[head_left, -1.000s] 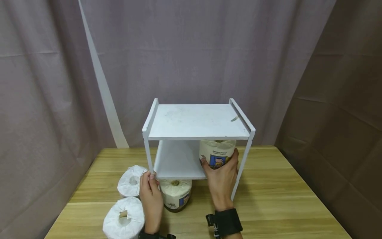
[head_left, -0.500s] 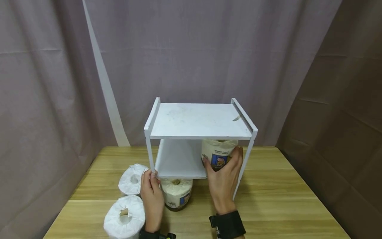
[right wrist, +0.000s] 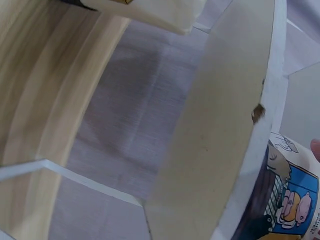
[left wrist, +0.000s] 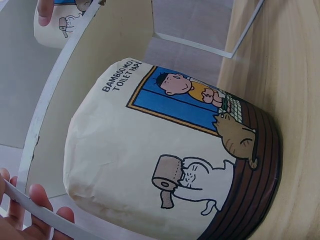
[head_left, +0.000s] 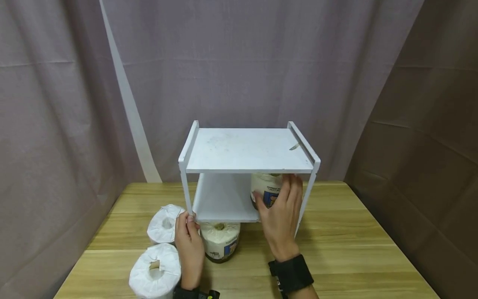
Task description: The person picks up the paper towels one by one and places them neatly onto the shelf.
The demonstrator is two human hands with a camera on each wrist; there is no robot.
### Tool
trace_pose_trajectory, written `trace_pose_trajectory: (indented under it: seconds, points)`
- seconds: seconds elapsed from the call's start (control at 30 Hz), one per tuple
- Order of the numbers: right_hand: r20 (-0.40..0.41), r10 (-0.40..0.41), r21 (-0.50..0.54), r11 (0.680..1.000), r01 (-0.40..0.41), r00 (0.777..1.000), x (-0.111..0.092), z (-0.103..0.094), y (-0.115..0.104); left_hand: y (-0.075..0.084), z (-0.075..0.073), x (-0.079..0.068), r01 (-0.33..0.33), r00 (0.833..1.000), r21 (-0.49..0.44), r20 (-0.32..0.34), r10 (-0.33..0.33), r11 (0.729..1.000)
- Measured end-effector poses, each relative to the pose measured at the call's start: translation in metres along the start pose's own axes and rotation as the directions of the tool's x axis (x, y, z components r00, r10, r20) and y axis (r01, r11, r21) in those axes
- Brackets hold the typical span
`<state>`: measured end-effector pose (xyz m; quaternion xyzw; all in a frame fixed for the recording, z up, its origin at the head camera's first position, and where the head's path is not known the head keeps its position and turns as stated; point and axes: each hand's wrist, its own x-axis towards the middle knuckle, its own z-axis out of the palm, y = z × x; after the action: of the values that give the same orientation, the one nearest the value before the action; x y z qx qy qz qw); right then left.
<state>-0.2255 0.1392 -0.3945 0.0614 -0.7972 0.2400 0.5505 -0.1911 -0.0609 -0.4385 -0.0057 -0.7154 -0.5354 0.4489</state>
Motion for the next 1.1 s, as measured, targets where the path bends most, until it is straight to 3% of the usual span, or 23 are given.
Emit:
trace_pose_trajectory:
  seconds: [0.3,0.57,1.1]
  points:
    - [0.08,-0.105,-0.093,0.989,0.112,0.991,0.014,-0.005,0.002,0.001,0.001,-0.001,0.037,0.999,-0.014,0.005,-0.036,0.999]
    - [0.17,-0.11,-0.143,0.98,0.135,0.979,0.021,-0.007,0.001,-0.038,0.008,-0.006,0.044,0.999,0.01,0.022,-0.044,0.999]
    - [0.207,-0.105,-0.08,0.989,0.124,0.973,0.025,-0.005,0.006,-0.04,0.006,-0.006,0.06,0.997,-0.001,0.047,-0.06,0.998]
